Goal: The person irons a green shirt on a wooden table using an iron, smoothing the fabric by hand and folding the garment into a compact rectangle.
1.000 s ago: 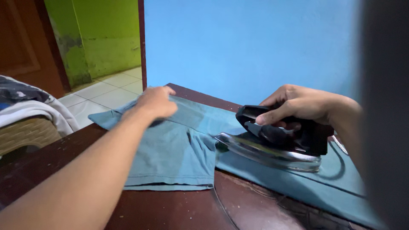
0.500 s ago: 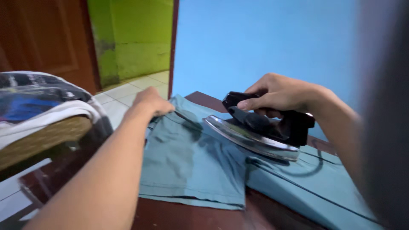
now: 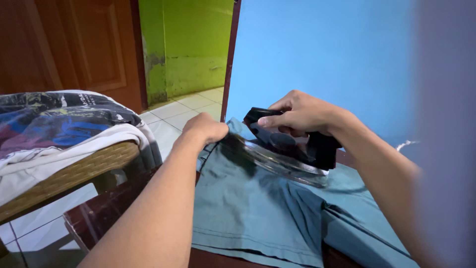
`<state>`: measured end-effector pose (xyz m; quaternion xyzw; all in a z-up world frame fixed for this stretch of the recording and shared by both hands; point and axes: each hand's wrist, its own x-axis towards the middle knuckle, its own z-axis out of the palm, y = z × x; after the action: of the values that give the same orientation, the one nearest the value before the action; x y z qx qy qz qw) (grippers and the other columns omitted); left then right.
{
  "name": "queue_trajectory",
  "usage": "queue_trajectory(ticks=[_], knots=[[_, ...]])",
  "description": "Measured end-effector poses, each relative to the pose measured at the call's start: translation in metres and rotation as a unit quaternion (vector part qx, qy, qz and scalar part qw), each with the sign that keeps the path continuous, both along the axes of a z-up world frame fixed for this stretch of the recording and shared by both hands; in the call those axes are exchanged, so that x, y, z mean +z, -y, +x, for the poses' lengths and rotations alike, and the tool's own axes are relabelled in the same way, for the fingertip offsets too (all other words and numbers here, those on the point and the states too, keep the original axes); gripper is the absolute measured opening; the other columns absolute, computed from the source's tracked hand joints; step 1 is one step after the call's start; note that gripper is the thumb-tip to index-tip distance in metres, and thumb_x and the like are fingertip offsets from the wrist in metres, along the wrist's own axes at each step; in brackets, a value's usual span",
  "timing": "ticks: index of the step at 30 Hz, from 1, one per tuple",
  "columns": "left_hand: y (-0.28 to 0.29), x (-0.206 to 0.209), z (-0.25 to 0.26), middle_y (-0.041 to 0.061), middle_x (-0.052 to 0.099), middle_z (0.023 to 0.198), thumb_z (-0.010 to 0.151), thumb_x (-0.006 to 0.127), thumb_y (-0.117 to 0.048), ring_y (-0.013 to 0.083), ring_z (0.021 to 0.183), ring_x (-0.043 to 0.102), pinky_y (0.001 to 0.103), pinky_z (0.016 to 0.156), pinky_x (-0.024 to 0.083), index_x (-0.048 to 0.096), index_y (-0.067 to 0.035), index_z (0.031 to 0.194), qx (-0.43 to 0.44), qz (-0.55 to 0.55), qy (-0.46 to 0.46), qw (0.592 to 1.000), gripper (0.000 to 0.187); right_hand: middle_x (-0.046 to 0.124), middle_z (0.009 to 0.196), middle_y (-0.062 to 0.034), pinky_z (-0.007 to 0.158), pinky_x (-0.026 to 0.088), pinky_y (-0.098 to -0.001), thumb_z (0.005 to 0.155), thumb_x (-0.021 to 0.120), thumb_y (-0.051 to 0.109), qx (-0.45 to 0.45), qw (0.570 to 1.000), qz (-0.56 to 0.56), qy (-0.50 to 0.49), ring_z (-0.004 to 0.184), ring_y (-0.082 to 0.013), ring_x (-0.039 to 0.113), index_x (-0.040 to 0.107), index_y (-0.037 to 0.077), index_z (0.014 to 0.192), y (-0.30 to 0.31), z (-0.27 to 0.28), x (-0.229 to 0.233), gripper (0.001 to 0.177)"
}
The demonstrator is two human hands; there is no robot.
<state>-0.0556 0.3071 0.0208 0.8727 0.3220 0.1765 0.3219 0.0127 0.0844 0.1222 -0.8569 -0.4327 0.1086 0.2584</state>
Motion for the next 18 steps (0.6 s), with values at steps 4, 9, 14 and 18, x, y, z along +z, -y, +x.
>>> queue_trajectory(ticks=[4,9,14,18], knots=[[-0.003,0.004,-0.008,0.028,0.071,0.115,0.076,0.069,-0.027,0.0395,0.108,0.072,0.044,0.091,0.056,0.069,0.008,0.113,0.022,-0.075,0.015,0.997,0.05,0.057,0.053,-0.0034,0.038,0.037,-0.0311,0.082,0.08,0.035,0.071,0.994,0.007,-0.079,0.04,-0.0134,0.048,0.075,0.0,0.073,0.004,-0.004,0.006,0.036],[-0.012,-0.01,-0.001,0.028,0.074,0.113,0.072,0.069,-0.016,0.0348,0.107,0.073,0.04,0.091,0.055,0.072,0.011,0.107,0.013,-0.081,0.08,0.993,0.044,0.055,0.053,-0.0046,0.04,0.04,-0.0305,0.085,0.077,0.04,0.002,1.0,-0.016,0.022,0.041,-0.0126,0.05,0.073,0.001,0.074,0.001,-0.016,0.003,0.041],[0.003,-0.004,0.002,0.02,0.079,0.108,0.074,0.064,-0.018,0.0356,0.107,0.072,0.038,0.099,0.053,0.082,-0.006,0.091,0.071,-0.075,0.184,0.977,0.027,0.06,0.057,-0.0042,0.043,0.042,-0.0306,0.086,0.075,0.041,0.036,0.999,-0.024,-0.011,0.044,-0.0132,0.052,0.076,0.002,0.076,0.006,-0.005,0.013,0.04],[0.022,-0.004,0.011,0.022,0.071,0.108,0.079,0.067,-0.019,0.0389,0.111,0.065,0.043,0.098,0.051,0.069,-0.005,0.104,0.063,-0.004,0.31,0.949,0.029,0.061,0.062,-0.0067,0.046,0.043,-0.0348,0.089,0.073,0.044,-0.029,0.998,-0.028,0.041,0.049,-0.0161,0.053,0.074,-0.003,0.08,0.002,0.015,0.004,0.048]])
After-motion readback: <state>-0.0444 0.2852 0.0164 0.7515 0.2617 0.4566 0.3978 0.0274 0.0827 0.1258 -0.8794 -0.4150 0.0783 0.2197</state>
